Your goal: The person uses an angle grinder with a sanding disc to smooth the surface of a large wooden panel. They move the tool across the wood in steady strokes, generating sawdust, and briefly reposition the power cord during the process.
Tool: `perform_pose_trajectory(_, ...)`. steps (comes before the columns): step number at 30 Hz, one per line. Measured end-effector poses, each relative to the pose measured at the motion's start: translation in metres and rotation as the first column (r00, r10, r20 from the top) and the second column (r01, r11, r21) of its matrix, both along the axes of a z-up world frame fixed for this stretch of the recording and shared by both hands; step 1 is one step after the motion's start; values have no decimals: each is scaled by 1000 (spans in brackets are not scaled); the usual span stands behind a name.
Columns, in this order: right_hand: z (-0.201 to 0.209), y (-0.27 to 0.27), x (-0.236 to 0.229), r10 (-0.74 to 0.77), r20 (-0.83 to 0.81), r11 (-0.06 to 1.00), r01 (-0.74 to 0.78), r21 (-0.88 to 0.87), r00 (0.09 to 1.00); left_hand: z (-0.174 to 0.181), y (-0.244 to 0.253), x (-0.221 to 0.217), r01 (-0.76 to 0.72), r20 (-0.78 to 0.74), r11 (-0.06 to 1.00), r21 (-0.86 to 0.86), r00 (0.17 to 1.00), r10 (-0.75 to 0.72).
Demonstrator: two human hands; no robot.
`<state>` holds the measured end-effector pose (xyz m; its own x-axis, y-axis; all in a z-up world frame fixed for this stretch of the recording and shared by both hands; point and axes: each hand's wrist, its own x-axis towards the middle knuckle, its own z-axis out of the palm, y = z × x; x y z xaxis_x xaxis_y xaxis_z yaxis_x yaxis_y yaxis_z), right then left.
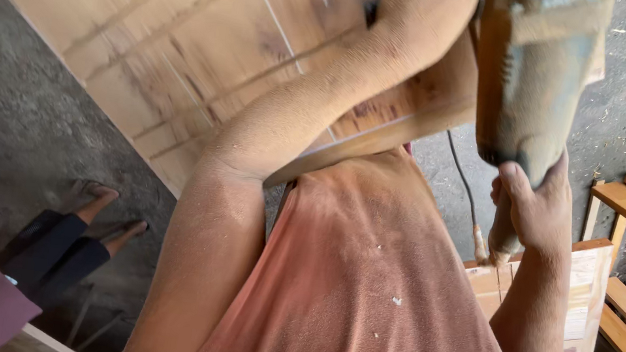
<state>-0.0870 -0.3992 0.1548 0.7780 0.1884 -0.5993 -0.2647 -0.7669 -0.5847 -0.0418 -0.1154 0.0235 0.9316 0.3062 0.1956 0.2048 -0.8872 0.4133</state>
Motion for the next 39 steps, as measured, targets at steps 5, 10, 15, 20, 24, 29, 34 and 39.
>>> perform_pose_trajectory(5,-1,-60,-39,2,-80,997,4,73,997,5,-66,-37,46,-41,997,-64,998,-49)
perform_pose_trajectory(10,2,-112,-77,60,-137,998,-56,35,989,-1,-106,-93,62,-107,964,-258,990,-93)
perform_pose_trajectory(15,-2,-115,-87,175,-162,967,-201,-160,971,-6,-111,-154,-34,-151,982,-184,988,6)
perform_pose_trajectory(20,-11,-112,-96,375,-142,919,-387,-72,916,-13,-114,-211,-290,-251,957,-21,928,275)
perform_pose_trajectory(24,-15,-102,-93,277,-192,959,-283,-8,942,-14,-107,-209,-335,-248,938,-91,920,304)
perform_pose_trajectory(29,-11,-101,-93,357,-166,934,-352,59,919,-35,-109,-235,-216,-48,974,-68,976,213)
perform_pose_trajectory(34,-20,-77,-125,399,-207,914,-406,7,893,-42,-89,-301,-214,-169,895,-391,973,159)
perform_pose_trajectory(39,-32,-24,-197,426,-209,894,-445,-53,880,-48,-41,-377,-254,-103,924,-286,967,233)
